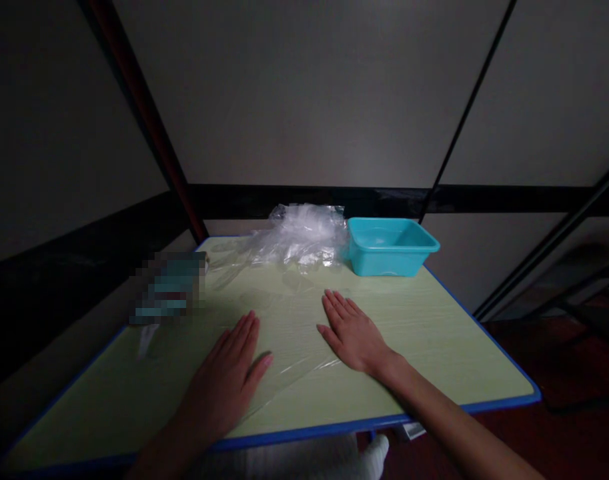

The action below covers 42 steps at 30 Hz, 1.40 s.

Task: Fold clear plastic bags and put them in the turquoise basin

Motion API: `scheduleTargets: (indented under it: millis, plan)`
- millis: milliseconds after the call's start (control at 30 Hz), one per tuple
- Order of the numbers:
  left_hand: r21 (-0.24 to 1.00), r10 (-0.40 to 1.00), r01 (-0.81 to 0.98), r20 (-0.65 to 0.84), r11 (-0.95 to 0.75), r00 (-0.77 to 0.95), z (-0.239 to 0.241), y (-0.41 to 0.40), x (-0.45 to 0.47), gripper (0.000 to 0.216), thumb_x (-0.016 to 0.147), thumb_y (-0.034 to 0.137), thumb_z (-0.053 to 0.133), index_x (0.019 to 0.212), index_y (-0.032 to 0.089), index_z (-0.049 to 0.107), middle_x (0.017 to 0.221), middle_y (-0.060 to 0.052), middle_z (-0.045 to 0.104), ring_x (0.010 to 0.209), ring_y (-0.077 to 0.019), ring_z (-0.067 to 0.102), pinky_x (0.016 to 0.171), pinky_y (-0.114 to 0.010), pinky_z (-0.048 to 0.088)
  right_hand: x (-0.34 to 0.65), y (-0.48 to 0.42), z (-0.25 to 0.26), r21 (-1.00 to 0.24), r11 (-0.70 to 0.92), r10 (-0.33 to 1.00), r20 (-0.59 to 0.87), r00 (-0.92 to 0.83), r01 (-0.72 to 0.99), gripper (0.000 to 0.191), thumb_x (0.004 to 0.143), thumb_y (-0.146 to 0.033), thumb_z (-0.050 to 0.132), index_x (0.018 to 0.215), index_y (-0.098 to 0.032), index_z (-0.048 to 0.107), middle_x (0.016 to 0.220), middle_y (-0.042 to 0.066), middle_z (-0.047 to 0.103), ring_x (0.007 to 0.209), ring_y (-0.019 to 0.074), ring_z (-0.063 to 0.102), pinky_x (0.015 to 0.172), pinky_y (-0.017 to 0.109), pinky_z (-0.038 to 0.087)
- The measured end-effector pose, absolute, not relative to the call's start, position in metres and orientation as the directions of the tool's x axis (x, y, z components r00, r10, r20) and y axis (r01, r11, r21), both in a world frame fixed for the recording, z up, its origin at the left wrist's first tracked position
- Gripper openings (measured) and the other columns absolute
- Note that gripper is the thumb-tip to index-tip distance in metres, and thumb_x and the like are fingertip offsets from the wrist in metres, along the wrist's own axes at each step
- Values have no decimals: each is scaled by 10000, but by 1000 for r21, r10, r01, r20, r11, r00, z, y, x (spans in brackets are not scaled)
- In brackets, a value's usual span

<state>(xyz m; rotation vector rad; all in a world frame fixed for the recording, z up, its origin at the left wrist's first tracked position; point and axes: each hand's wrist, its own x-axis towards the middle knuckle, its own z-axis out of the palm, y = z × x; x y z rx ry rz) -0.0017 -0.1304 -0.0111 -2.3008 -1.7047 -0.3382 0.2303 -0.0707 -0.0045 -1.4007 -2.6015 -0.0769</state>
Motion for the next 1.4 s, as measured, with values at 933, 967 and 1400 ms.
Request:
scheduleTargets:
  millis: [933, 967, 1400]
  plan:
    - [-88, 867, 972, 438, -220, 236, -20, -136, -11, 660, 807, 534, 338, 1190, 8, 449, 1291, -204, 407, 1196, -328, 362, 947, -432, 355, 205, -77, 21, -106, 437, 891, 186, -414, 893, 581, 889, -391, 237, 1329, -13, 257, 1389, 162, 212, 1280, 248, 172, 1036, 406, 201]
    - [-89, 866, 971, 439, -223, 239, -20, -136, -11, 658, 804, 529, 349, 1187, 4, 452, 1289, -208, 408, 1194, -331, 363, 948, -435, 353, 191, -79, 26, -121, 487, 867, 184, -463, 865, 571, 889, -379, 249, 1331, -18, 257, 1391, 163, 205, 1282, 245, 168, 1038, 404, 195]
    - [-128, 857, 965, 443, -230, 263, -22, -136, -12, 640, 787, 491, 388, 1188, -3, 451, 1288, -214, 405, 1189, -335, 369, 943, -434, 360, 148, -95, 9, -241, 644, 763, 139, -631, 726, 546, 900, -357, 247, 1341, -35, 236, 1406, 146, 177, 1295, 220, 133, 1055, 378, 171]
